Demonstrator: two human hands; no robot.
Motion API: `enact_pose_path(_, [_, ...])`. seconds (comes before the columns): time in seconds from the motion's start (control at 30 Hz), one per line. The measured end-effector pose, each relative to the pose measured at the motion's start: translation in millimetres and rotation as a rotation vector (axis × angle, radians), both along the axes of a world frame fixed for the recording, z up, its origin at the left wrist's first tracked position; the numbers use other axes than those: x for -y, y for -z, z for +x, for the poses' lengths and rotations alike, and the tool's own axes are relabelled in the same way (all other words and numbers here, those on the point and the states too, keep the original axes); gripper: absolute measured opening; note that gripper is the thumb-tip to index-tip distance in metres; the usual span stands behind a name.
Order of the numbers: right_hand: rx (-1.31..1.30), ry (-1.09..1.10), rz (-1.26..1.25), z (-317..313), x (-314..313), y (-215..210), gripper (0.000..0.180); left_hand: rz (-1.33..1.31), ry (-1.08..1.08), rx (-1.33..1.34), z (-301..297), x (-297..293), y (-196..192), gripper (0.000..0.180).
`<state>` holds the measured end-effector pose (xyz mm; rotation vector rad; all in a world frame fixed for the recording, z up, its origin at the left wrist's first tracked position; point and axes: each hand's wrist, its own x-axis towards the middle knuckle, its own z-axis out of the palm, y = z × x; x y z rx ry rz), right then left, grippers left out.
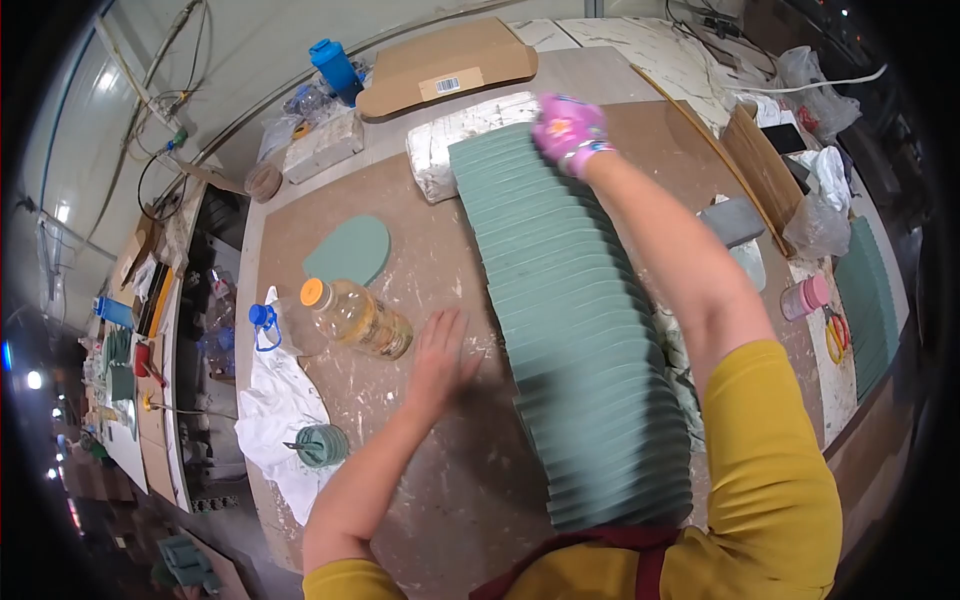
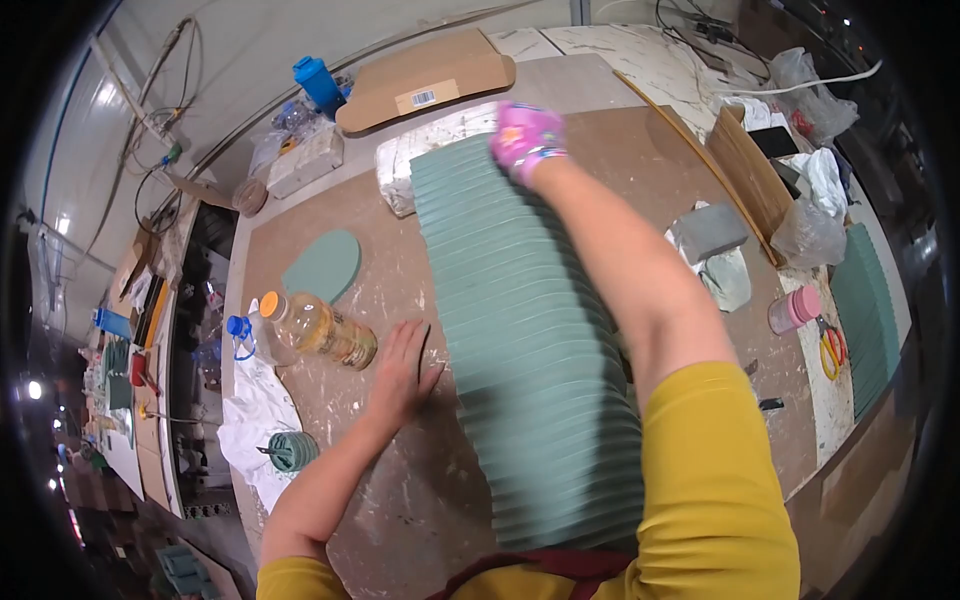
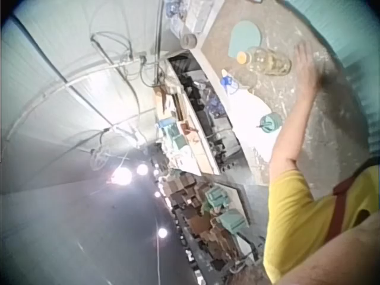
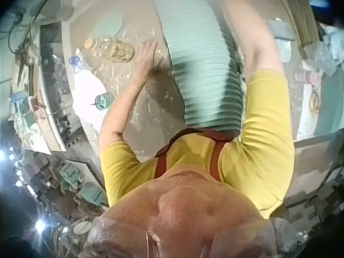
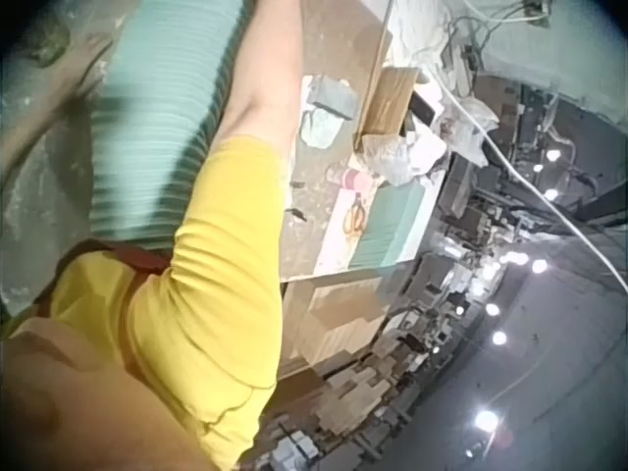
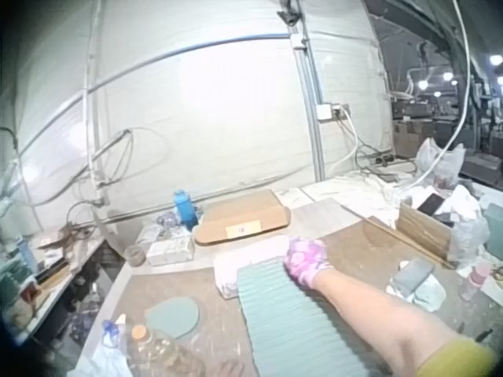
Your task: The person pours liquid from a bottle onto a cloth and wipes the surfaces and curved edges of several green arched furniture parts stacked on a workbench.
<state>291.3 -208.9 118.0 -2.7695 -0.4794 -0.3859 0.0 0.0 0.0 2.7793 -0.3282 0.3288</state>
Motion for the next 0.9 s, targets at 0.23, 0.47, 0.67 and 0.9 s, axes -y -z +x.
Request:
enact_pose_path(0.23, [0.291, -0.337, 0.058, -39, -23, -2, 0.024, -0.072, 0.023, 0.022, 5, 21, -4, 0.063])
enact_pose_path(0.47, [0.020, 0.007, -0.107, -17, 74, 14, 0.020, -0.093, 0.018, 0.033, -2, 14, -13, 0.061])
enact_pose_path(0.67, [0.300, -0.464, 0.132, -80, 0, 2, 0.023, -0.058, 0.017, 0.014, -5, 9, -18, 0.060])
enact_pose_path(0.9, [0.137, -0.087, 0.020, -63, 73, 4, 0.016, -0.062, 0.011, 0.048, 0, 16, -24, 0.057])
